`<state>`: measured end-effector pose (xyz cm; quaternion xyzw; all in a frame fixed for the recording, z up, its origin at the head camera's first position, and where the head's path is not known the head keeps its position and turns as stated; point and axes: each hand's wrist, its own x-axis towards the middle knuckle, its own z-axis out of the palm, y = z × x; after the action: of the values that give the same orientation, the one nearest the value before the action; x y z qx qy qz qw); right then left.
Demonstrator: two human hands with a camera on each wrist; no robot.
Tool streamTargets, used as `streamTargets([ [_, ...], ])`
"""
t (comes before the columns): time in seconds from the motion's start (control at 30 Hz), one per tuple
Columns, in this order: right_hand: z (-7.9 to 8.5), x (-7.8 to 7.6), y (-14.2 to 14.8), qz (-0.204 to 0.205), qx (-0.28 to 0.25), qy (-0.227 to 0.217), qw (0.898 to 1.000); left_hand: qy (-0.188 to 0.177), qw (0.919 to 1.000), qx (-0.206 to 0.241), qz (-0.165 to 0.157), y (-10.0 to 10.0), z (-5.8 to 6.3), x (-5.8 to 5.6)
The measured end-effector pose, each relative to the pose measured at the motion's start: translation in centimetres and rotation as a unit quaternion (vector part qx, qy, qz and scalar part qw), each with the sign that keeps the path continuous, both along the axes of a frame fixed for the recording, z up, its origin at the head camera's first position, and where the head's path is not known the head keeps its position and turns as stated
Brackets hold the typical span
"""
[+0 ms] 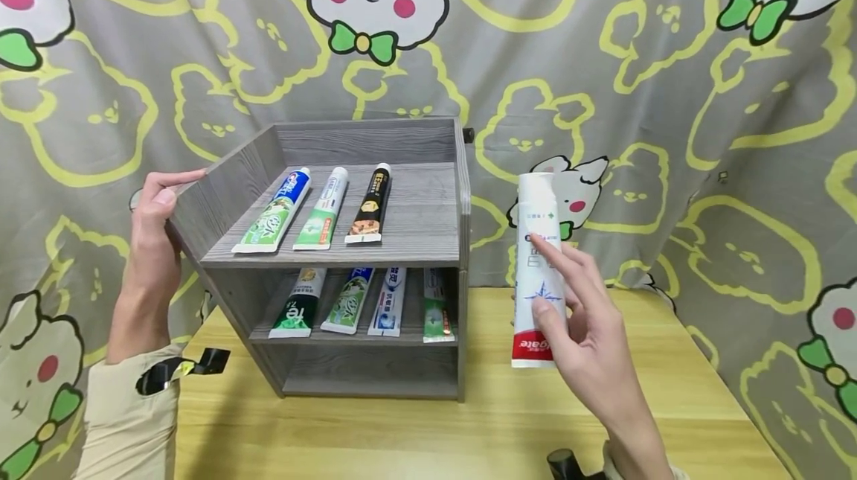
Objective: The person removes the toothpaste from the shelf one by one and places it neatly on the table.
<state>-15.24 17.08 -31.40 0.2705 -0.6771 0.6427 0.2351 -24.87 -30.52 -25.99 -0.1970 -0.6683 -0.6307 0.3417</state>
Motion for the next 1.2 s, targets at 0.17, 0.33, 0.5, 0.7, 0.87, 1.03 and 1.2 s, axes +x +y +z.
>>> streamTargets([
  [0.17,-1.1,-0.8,0.6,0.001,-0.004,-0.03,1.0,0.004,0.9998,0.005,-0.018,0.1,0.1,-0.2],
  [0.33,-2.4,-2.1,1.2,-0.014,0.013,-0.053,0.998,0.003,0.9997,0.004,-0.023,0.3,-0.1,-0.3],
  [0.5,-3.7,-3.5,1.5,-0.034,0.018,-0.081,0.996,0.002,0.9998,0.004,-0.018,0.3,-0.4,-0.3],
  [0.7,-5.5,-5.1,1.5,-0.033,-0.018,-0.122,0.992,-0.006,0.9998,-0.003,-0.018,0.2,-0.5,-0.4],
  [0.87,-6.6,-6.1,1.7,-0.023,-0.054,-0.151,0.987,0.004,0.9996,0.004,-0.028,0.2,-0.4,-0.5],
  [1.03,-7.7,-7.1,1.8,-0.016,-0.073,-0.167,0.983,0.012,0.9995,0.019,-0.021,0.2,-0.4,-0.5],
  [1.2,-8.7,-7.7,1.9,-0.013,-0.073,-0.192,0.979,0.01,0.9997,0.016,-0.018,-0.1,-0.5,-0.5],
])
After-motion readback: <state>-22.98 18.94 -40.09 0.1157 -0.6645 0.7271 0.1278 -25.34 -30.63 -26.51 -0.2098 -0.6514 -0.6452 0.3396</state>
